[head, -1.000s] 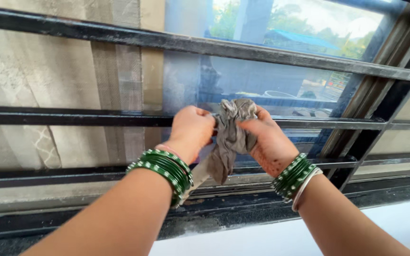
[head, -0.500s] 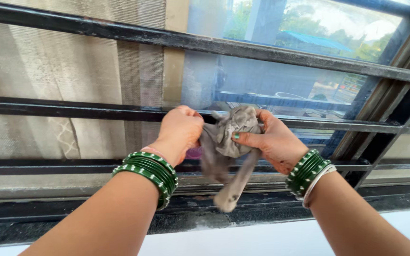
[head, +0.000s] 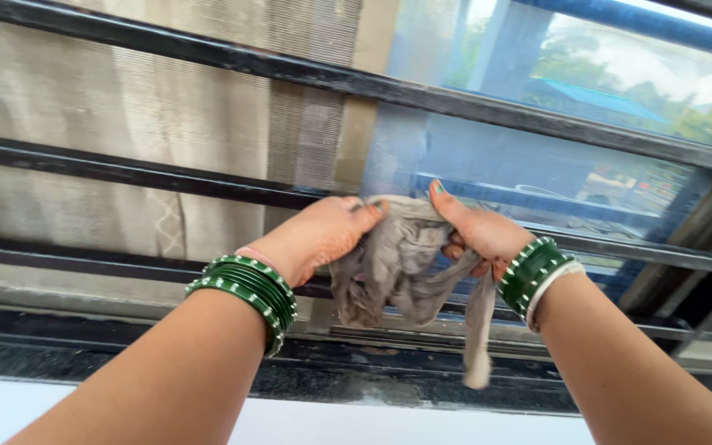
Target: The person wipes a metal window frame and glass with a cloth, then rinses the cloth in a small pink bucket and continues wiping the window.
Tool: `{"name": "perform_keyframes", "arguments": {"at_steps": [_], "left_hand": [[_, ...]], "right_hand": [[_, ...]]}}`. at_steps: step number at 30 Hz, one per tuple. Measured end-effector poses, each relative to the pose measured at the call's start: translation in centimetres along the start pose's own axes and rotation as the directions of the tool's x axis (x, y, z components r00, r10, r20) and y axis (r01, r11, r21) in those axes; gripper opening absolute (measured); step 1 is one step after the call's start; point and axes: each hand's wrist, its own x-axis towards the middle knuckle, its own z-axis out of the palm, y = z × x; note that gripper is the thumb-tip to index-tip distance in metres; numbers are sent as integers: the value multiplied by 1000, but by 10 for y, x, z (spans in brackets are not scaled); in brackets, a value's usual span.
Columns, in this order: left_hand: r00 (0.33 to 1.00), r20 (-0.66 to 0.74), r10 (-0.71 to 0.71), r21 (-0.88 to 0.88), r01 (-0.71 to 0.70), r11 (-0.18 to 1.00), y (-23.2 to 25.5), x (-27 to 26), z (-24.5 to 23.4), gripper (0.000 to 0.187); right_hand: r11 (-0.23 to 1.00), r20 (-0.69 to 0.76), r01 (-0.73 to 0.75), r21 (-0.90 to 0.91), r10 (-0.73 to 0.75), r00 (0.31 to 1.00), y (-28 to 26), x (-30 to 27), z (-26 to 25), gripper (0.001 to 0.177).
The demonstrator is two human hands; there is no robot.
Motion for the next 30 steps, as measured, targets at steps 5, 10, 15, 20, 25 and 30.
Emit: {"name": "perform_keyframes", "arguments": {"at_steps": [5, 10, 15, 20, 25, 30], "left_hand": [[952, -142, -271, -320, 215, 923, 1, -12, -31, 68], [896, -214, -389, -418, 276, 866, -5, -13, -57, 68], [918, -219, -330, -374, 233, 898, -15, -3, -59, 70], [947, 99, -307, -576, 306, 758, -3, -22, -60, 68], [968, 250, 4, -812, 208, 545, -5, 8, -54, 32], [937, 177, 303, -380, -219, 899, -5, 17, -64, 37]], "right_hand": [[992, 285, 126, 28, -129, 950, 24, 17, 11, 79], [894, 598, 424, -146, -262, 757, 48, 43, 20, 48], [855, 506, 518, 37, -463, 728, 32, 41, 29, 30], [703, 275, 216, 678, -514, 812, -15, 10, 25, 35], [608, 129, 656, 447, -769, 626, -40, -3, 52, 73], [284, 162, 879, -382, -916, 366, -49, 8, 58, 83]]}}
